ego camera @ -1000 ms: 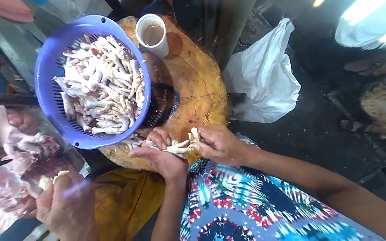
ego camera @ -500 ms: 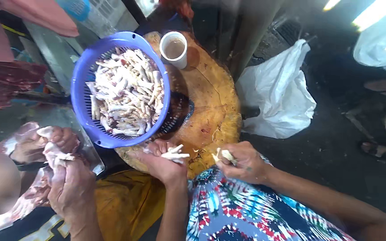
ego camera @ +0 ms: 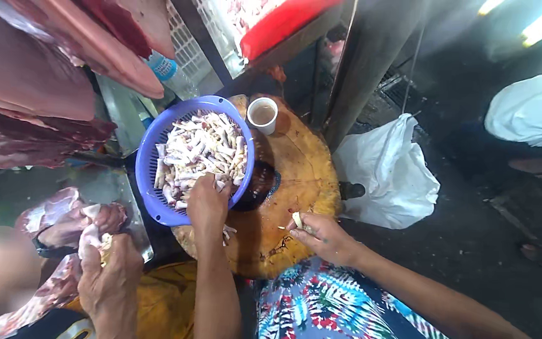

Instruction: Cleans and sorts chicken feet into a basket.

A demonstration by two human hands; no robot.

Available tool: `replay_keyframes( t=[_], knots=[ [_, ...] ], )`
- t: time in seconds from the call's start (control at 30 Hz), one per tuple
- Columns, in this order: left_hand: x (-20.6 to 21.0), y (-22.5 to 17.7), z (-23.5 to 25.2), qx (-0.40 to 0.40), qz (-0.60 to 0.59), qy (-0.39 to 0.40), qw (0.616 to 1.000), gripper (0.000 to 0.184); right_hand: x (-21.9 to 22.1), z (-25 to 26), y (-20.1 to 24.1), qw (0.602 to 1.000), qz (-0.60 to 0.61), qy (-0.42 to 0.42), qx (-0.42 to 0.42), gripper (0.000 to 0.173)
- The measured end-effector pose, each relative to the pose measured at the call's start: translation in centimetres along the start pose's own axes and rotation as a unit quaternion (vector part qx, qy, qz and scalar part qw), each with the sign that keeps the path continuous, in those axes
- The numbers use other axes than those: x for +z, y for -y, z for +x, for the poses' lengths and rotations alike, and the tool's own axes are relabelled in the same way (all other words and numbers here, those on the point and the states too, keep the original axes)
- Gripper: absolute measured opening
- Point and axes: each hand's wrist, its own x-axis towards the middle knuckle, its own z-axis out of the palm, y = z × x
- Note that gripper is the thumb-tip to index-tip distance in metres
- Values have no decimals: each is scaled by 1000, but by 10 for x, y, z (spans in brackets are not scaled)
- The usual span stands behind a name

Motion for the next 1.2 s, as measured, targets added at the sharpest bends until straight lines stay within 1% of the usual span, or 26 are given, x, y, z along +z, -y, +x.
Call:
replay_keyframes(
  t=[0.07,0.13,0.17,0.2,0.27,0.3,0.33,0.4,0.43,0.47,0.53,0.57,0.6,0.63,0.67,0.7,0.73,0.8,0.83,0.87,0.9,1.0,1.07,1.1,1.13,1.2],
  knots=[
    [1,9,-5,43,-87,-18,995,35,-3,-1,3,1000,8,-8,-3,23],
    [-13,4,-32,80,-167,-50,981,38,-9,-1,11,999,29,-36,-9,24],
    [-18,-1,-50,107,-186,-59,975,37,-13,-1,15,998,39,-52,-14,27],
    [-20,-7,-68,143,-196,-47,969,36,-16,0,19,997,49,-62,-18,32],
    [-13,-19,-96,234,-213,43,948,29,-22,3,19,997,43,-55,-42,45],
    [-4,-23,-105,272,-214,99,933,25,-24,5,15,997,19,-35,-61,47],
    [6,-25,-111,295,-222,145,918,23,-24,7,9,997,-9,-9,-82,42],
    [23,-16,-116,275,-277,179,903,24,-21,5,1,993,-38,22,-107,32],
    [28,-7,-115,245,-337,181,891,26,-19,3,0,995,-24,14,-99,31],
    [31,1,-115,211,-424,186,861,29,-15,-2,0,997,24,-13,-73,29],
    [43,11,-116,147,-616,189,751,40,-4,-8,7,981,162,-103,-3,21],
    [53,11,-118,125,-688,180,692,50,0,-9,10,968,210,-132,17,18],
    [61,5,-121,102,-743,159,642,54,4,-8,14,961,235,-141,23,17],
    [66,-3,-124,74,-778,129,611,51,7,-7,17,963,236,-128,23,18],
    [69,-12,-126,39,-794,96,598,40,10,-7,19,972,216,-94,23,19],
    [69,-20,-127,9,-793,63,605,28,12,-7,21,981,185,-48,23,22],
    [68,-25,-125,3,-785,43,618,17,13,-7,21,989,144,-3,15,27],
    [64,-26,-118,59,-757,42,649,6,11,-5,20,997,25,59,-29,35],
    [62,-28,-115,90,-739,48,666,4,8,-3,22,995,-32,82,-47,39],
    [61,-31,-116,99,-729,50,676,5,7,-1,25,991,-75,100,-56,41],
    [60,-36,-117,83,-730,46,677,9,8,0,27,987,-100,111,-60,43],
    [54,-49,-112,-38,-767,31,640,31,12,0,26,989,-77,94,-86,36],
    [50,-48,-105,-115,-770,30,627,39,13,-7,21,989,-42,79,-118,33],
    [48,-42,-99,-140,-760,22,635,41,13,-13,18,987,-31,77,-135,32],
    [47,-35,-92,-145,-744,-9,652,39,13,-20,15,987,-27,77,-140,32],
    [49,-25,-83,-81,-690,-99,713,24,9,-25,12,989,-53,65,-125,31]
  ],
)
